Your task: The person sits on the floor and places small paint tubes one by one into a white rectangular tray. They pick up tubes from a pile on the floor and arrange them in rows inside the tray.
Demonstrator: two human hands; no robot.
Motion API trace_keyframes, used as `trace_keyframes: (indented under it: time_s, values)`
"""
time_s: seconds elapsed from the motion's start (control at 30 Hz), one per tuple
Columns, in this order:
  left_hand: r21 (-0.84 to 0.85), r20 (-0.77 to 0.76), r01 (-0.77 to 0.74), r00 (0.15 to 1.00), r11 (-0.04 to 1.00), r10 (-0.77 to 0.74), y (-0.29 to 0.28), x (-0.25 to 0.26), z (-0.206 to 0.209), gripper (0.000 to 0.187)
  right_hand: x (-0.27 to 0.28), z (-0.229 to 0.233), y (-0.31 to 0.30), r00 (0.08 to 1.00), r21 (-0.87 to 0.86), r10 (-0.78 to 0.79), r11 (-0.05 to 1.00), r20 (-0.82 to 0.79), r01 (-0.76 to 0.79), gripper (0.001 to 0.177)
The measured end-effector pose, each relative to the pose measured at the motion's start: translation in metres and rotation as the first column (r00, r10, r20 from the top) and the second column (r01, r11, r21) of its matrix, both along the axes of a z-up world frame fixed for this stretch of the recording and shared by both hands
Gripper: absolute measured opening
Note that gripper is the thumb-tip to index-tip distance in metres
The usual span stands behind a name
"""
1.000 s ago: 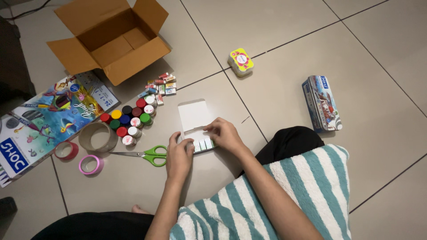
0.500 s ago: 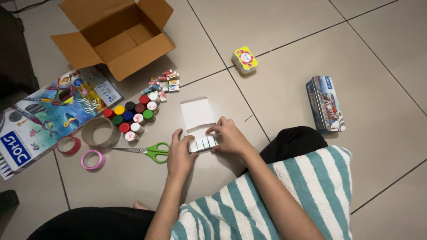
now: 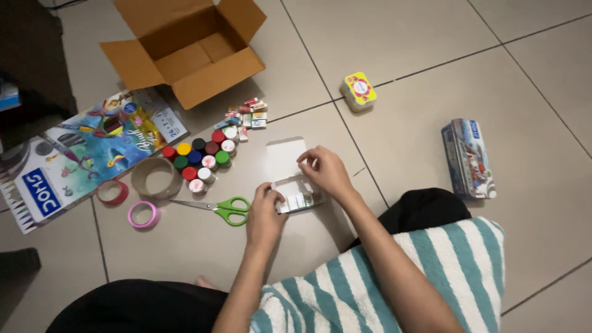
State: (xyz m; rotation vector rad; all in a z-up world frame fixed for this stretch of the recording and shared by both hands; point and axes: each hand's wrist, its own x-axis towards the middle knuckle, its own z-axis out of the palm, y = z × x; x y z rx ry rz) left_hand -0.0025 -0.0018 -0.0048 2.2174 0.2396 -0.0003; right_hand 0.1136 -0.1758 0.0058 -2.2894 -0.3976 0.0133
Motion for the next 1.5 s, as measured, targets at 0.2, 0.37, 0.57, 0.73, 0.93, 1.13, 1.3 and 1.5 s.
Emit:
trace_keyframes:
  time_s: [0.2, 0.37, 0.57, 0.73, 0.93, 1.13, 1.3, 1.5]
  values:
    - [0.016, 0.004, 0.0, 1.0, 1.0, 0.0, -0.003, 0.001, 0.003, 0.028, 0.033, -0.014, 0.044, 0.998, 0.045, 0.014, 0.999, 0.063, -0.017, 0.011]
    - [-0.011, 0.07, -0.005, 0.998, 1.0, 0.005, -0.004, 0.002, 0.006, 0.023, 0.051, -0.022, 0.087, 0.981, -0.115, 0.114, 0.989, 0.154, -0.097, 0.012]
    - [-0.067, 0.02, -0.019, 1.0, 0.998, 0.021, -0.005, 0.006, 0.012, 0.021, 0.082, -0.028, 0.122, 0.929, -0.213, 0.21, 0.966, 0.304, -0.149, 0.019]
    - [-0.086, 0.047, -0.021, 0.999, 0.996, 0.025, -0.004, 0.005, 0.018, 0.023, 0.102, -0.033, 0.135, 0.876, -0.233, 0.264, 0.956, 0.403, -0.181, 0.036]
    - [-0.061, -0.044, -0.022, 0.999, 0.998, 0.02, -0.004, 0.009, 0.025, 0.024, 0.111, -0.042, 0.135, 0.914, -0.327, 0.277, 0.929, 0.295, -0.176, 0.054]
    - [-0.058, -0.067, -0.025, 0.998, 0.998, 0.021, -0.005, 0.01, 0.018, 0.019, 0.118, -0.053, 0.139, 0.904, -0.366, 0.269, 0.92, 0.333, -0.139, 0.061]
    - [-0.016, -0.018, -0.014, 1.0, 1.0, 0.014, -0.007, 0.013, 0.014, 0.022, 0.121, -0.065, 0.147, 0.887, -0.362, 0.199, 0.931, 0.416, -0.039, 0.052]
    - [-0.094, -0.145, -0.04, 0.989, 0.995, 0.026, -0.007, 0.013, 0.021, 0.026, 0.13, -0.08, 0.16, 0.932, -0.404, 0.117, 0.914, 0.343, 0.034, 0.022]
